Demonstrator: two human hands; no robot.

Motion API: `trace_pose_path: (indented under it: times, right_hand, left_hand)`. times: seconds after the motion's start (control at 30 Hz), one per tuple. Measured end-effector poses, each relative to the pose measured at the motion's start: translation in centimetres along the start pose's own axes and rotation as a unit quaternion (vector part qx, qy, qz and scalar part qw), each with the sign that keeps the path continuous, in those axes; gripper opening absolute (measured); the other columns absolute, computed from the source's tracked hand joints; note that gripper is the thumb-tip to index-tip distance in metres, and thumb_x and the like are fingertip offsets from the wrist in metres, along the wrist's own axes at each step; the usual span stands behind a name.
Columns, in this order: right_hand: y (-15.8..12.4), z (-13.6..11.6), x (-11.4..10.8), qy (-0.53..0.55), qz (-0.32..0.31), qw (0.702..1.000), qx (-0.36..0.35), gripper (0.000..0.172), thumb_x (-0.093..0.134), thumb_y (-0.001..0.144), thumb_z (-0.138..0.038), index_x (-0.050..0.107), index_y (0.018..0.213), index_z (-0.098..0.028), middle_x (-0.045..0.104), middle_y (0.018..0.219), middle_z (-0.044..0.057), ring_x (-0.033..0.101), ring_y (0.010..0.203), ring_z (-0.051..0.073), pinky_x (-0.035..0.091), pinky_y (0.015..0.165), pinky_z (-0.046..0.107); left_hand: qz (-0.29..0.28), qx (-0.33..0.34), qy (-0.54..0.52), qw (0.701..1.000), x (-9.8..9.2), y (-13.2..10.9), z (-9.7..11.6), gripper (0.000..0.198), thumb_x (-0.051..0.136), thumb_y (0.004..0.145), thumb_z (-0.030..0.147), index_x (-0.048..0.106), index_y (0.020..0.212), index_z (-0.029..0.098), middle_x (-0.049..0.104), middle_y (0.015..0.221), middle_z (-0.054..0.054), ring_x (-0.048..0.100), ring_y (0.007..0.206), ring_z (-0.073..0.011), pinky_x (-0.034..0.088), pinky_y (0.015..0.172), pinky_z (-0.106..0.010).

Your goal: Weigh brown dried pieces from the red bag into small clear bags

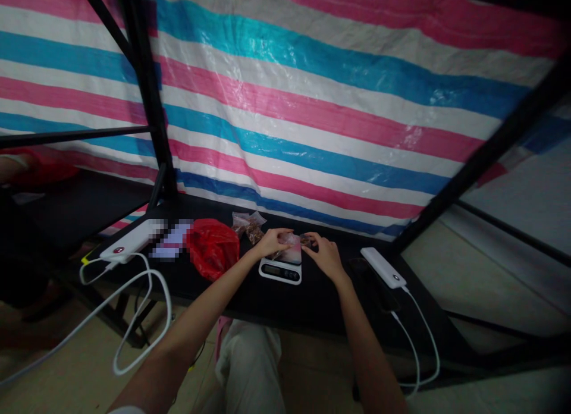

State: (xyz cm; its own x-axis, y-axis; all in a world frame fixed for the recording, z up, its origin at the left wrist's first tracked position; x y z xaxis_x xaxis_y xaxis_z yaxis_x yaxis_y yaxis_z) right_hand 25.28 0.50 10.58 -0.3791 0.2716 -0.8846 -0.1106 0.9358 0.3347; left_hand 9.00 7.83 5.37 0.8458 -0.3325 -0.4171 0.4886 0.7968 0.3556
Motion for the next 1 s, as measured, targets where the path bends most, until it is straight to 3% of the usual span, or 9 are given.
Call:
trace_pose_path:
  times: [0.17, 0.43, 0.83, 1.0]
  right_hand:
    - [1.3, -2.1, -2.0, -0.061, 0.019, 0.995, -0.075, 0.033, 0.055, 0.078, -0.033, 0.052, 0.110, -0.029, 0.063, 0.102, 0.002, 0.053, 0.093, 0.022, 0.033, 0.074, 0.034]
    - [2.2, -4.8, -4.1, -0.205, 0.019, 0.963, -0.174, 0.035, 0.056, 0.079, -0.031, 0.051, 0.113, -0.027, 0.060, 0.103, 0.006, 0.047, 0.093, 0.024, 0.027, 0.074, 0.036]
    - [2.4, -8.1, -4.8, -0.312, 0.010, 0.918, -0.246, 0.027, 0.042, 0.085, -0.016, 0.055, 0.108, -0.024, 0.056, 0.103, 0.009, 0.043, 0.096, 0.025, 0.024, 0.078, 0.038]
    - [2.1, -8.7, -4.4, -0.310, 0.009, 0.911, -0.271, 0.032, 0.035, 0.086, -0.013, 0.052, 0.113, -0.022, 0.053, 0.112, 0.011, 0.042, 0.099, 0.026, 0.024, 0.082, 0.040]
  left_hand:
    - [0.029, -0.010, -0.121, 0.992, 0.0, -0.5, 0.6, 0.057, 0.069, 0.063, 0.028, 0.054, 0.116, 0.012, 0.061, 0.112, -0.012, 0.058, 0.098, -0.0221, 0.046, 0.084, -0.034]
    - [0.041, -0.002, -0.205, 0.978, 0.0, -0.8, 1.4, 0.062, 0.072, 0.061, 0.029, 0.053, 0.117, 0.012, 0.062, 0.110, -0.012, 0.059, 0.097, -0.0219, 0.044, 0.088, -0.035]
    - [0.055, -0.037, -0.166, 0.984, -1.0, -0.8, 1.7, 0.062, 0.072, 0.060, 0.030, 0.055, 0.115, 0.009, 0.066, 0.099, -0.011, 0.061, 0.087, -0.0207, 0.046, 0.081, -0.033]
    - [0.058, 0.008, -0.117, 0.991, -1.6, -0.9, 2.1, 0.056, 0.070, 0.062, 0.030, 0.057, 0.113, 0.013, 0.062, 0.104, -0.009, 0.058, 0.089, -0.0195, 0.045, 0.081, -0.031]
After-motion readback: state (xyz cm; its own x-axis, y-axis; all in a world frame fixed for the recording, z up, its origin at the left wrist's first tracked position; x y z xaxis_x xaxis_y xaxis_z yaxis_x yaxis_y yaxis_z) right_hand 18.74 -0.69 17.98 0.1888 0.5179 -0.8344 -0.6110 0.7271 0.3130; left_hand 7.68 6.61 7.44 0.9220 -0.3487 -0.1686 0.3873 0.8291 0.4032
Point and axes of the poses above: each hand's wrist, its own y-axis towards the middle knuckle, its own x-axis out of the palm, z = x × y, the point moved 4 cm from there along y, towards the middle knuckle
